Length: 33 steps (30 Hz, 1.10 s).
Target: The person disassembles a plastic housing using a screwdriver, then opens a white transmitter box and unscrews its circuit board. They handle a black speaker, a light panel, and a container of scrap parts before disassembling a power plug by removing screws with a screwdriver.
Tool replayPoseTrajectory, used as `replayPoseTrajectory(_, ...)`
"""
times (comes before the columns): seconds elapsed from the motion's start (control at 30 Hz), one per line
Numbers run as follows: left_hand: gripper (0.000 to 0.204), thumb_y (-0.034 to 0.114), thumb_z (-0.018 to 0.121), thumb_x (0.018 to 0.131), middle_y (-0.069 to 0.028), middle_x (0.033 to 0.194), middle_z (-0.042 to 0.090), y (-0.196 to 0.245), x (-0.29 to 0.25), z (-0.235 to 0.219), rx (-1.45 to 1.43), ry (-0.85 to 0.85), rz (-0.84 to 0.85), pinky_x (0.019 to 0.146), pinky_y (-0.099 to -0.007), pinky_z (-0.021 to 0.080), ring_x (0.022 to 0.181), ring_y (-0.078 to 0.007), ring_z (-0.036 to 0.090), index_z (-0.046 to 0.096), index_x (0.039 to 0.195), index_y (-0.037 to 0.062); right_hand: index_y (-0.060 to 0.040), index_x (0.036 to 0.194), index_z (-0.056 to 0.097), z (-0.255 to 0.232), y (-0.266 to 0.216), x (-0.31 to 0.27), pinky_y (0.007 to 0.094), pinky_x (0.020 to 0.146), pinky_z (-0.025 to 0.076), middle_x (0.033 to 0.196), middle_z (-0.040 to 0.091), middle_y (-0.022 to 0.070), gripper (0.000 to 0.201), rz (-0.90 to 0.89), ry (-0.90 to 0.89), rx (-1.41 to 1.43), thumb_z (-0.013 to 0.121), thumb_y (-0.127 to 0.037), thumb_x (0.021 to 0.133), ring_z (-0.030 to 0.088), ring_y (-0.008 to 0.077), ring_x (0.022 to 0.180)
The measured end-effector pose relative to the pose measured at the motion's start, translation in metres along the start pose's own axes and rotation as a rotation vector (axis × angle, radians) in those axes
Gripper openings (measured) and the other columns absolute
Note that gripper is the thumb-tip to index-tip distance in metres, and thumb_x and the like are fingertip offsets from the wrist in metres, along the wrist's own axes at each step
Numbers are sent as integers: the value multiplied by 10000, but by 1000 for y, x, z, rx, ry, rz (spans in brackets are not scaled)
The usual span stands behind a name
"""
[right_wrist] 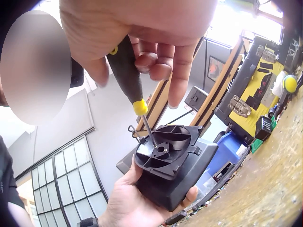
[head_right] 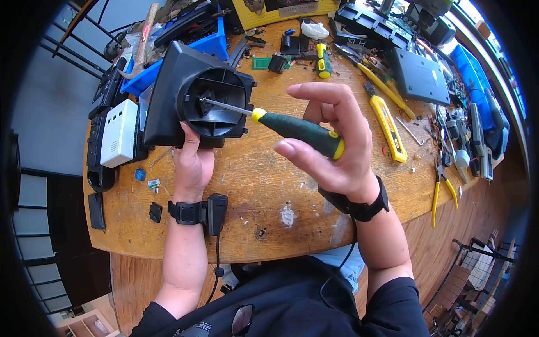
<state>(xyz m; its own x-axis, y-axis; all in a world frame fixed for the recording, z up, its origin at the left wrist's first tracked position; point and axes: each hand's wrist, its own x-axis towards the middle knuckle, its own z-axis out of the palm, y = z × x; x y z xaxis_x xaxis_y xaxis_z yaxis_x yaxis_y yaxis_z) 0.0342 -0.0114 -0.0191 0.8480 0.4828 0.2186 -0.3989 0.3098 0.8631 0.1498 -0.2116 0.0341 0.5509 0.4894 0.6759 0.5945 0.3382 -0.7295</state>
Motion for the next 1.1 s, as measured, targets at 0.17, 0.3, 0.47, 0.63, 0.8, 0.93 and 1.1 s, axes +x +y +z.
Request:
replayPoseTrajectory(0.17,398,296,518,931,7,1265,504,-2,0,-3,-5,-13,3,1018,-386,339,1170,-164,468,453,1292,141,36,1142,476,-2,-10,-2,175,500,255,581,418,-48,402,223,37,48,652,-155,836,357,13,536)
replayPoseTrajectory(0.3,403,296,512,934,0,1275,491,-2,0,-3,-18,2,-1,1020,-397,336,1178,-170,457,438,1300,144,34,1132,478,-1,-7,-1,182,490,233,584,404,-53,349,234,36,-27,630,-86,841,340,8,534)
replayPoseTrajectory(0.47,425,308,509,934,-8,1283,482,-3,0,-3,-38,21,-2,1026,-410,328,1187,-177,446,417,1315,144,31,1132,477,0,-5,0,180,489,230,599,407,-51,400,117,19,-25,666,-30,785,337,12,538)
replayPoseTrajectory(0.63,467,343,509,929,-18,1299,475,-1,0,0,-73,32,-41,1045,-409,305,1203,-189,433,410,1326,118,34,1126,481,1,-4,0,174,500,239,619,428,-38,427,61,11,-13,683,-18,754,354,17,557)
replayPoseTrajectory(0.8,473,354,505,928,-21,1306,472,-1,0,0,-71,16,-39,1048,-403,300,1208,-186,429,417,1322,109,48,1121,488,-4,-2,-2,176,504,246,625,431,-31,428,98,10,52,669,-197,820,352,16,560)
replayPoseTrajectory(0.93,477,372,494,930,-24,1308,469,-2,0,-1,-58,24,-37,1049,-406,299,1213,-188,425,418,1322,111,34,1107,498,-5,-9,-3,175,503,250,616,449,-31,359,256,14,43,598,-229,884,377,10,558)
replayPoseTrajectory(1.1,488,380,491,929,-29,1317,460,-3,1,-1,-98,51,-52,1051,-411,298,1218,-195,421,412,1328,110,26,1105,501,-3,-9,-3,155,553,328,712,543,3,259,227,12,-11,532,-149,916,470,17,630)
